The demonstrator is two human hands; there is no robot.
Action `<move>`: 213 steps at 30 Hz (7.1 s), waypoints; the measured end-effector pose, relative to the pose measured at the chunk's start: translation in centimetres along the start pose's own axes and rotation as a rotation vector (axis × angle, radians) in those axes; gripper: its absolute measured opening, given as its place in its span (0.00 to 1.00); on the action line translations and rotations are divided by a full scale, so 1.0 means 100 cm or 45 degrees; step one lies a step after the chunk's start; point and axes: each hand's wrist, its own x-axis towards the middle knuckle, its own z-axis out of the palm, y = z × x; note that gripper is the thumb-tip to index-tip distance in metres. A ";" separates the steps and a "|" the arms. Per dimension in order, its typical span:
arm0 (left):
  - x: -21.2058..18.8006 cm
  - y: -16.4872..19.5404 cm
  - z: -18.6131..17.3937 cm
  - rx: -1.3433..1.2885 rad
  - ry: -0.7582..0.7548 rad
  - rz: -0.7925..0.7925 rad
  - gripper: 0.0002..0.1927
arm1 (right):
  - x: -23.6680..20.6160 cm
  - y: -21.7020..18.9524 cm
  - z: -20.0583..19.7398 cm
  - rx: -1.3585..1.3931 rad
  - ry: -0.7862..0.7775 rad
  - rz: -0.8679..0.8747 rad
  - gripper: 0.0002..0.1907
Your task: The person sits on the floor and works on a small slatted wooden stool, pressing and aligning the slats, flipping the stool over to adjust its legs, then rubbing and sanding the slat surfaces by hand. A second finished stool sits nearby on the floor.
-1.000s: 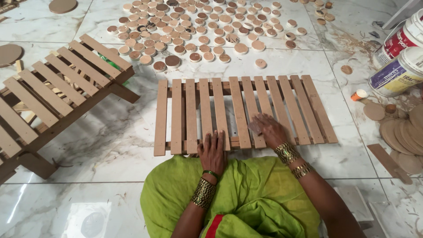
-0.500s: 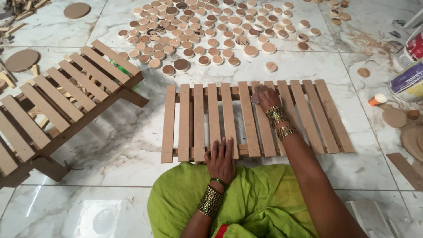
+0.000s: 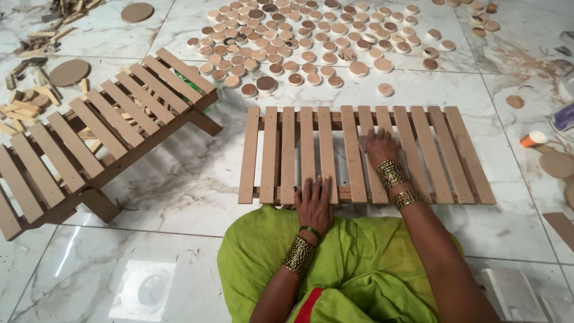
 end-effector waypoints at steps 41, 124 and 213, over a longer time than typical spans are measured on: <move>0.000 0.006 -0.013 -0.050 -0.038 -0.023 0.40 | -0.090 -0.019 -0.001 0.454 -0.454 -0.318 0.48; 0.001 0.010 -0.014 0.061 -0.098 -0.012 0.44 | -0.134 0.111 0.034 0.205 -0.417 -0.121 0.46; 0.012 -0.120 -0.077 -1.839 1.118 -1.030 0.30 | -0.183 -0.043 0.017 0.607 0.344 -0.090 0.30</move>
